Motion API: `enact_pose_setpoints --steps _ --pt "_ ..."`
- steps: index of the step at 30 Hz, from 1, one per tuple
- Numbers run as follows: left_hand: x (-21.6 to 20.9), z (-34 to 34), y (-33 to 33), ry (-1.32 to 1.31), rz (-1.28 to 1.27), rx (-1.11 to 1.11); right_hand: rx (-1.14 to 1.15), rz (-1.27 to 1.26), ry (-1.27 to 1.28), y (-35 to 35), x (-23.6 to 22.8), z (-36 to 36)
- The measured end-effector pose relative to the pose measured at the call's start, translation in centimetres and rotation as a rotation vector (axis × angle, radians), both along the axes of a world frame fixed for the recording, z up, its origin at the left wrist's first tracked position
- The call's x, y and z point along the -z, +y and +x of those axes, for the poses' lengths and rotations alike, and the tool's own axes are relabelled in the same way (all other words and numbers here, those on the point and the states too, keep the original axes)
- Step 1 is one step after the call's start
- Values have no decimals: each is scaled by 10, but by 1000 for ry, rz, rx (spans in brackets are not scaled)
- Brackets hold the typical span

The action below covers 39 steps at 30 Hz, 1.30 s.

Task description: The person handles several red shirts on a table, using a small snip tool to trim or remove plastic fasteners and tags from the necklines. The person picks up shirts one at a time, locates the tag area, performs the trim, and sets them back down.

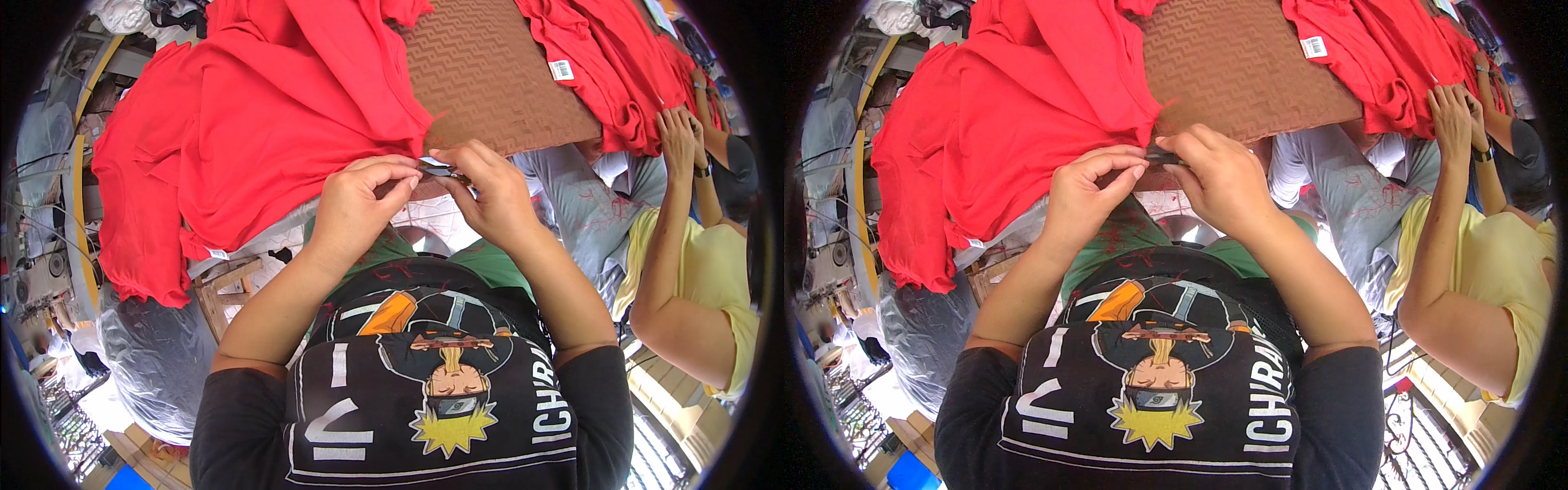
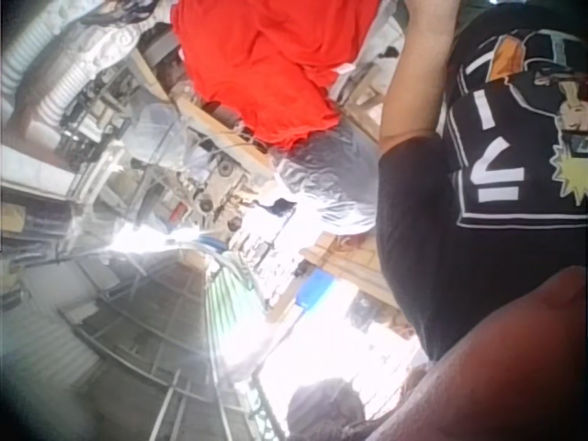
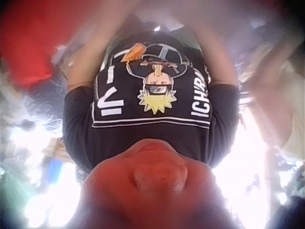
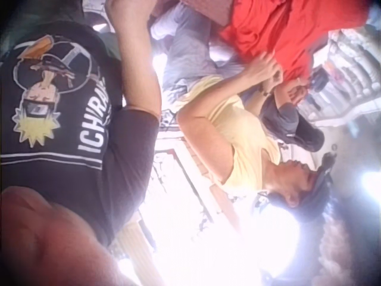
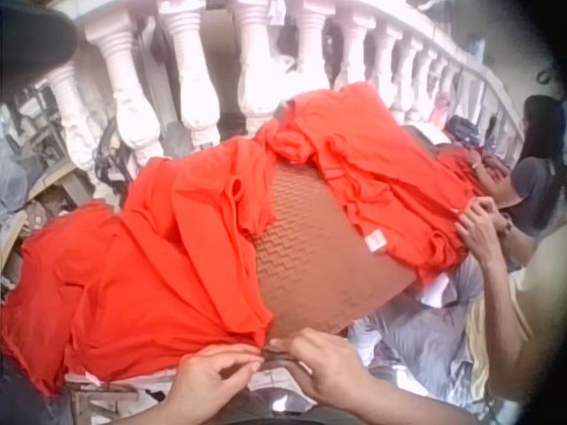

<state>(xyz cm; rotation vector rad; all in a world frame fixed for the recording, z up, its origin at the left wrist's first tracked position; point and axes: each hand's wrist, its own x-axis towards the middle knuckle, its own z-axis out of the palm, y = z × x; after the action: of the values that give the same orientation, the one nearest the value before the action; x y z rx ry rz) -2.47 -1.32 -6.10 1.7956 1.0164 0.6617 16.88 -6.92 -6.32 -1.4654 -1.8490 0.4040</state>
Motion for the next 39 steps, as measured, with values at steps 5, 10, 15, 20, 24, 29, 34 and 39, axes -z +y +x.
enact_pose_setpoints --steps 5,10,15,20,24,29,34,39 --pt "-4 -1 0 29 36 48 2 8 -12 4 -2 -4" --pt "-51 -32 18 379 345 445 108 26 -5 9 -7 13" --pt "-79 -23 23 276 430 399 221 -89 92 32 -21 39" --pt "-12 27 25 214 693 164 31 -149 147 56 12 36" --pt "8 35 39 242 623 17 132 -225 -37 61 -1 27" --pt "9 26 49 -66 406 -25 137 -450 443 51 -18 29" --pt "-23 31 49 84 1129 58 66 -277 439 48 -25 23" --pt "-31 29 46 -4 967 124 59 -334 439 37 -45 24"
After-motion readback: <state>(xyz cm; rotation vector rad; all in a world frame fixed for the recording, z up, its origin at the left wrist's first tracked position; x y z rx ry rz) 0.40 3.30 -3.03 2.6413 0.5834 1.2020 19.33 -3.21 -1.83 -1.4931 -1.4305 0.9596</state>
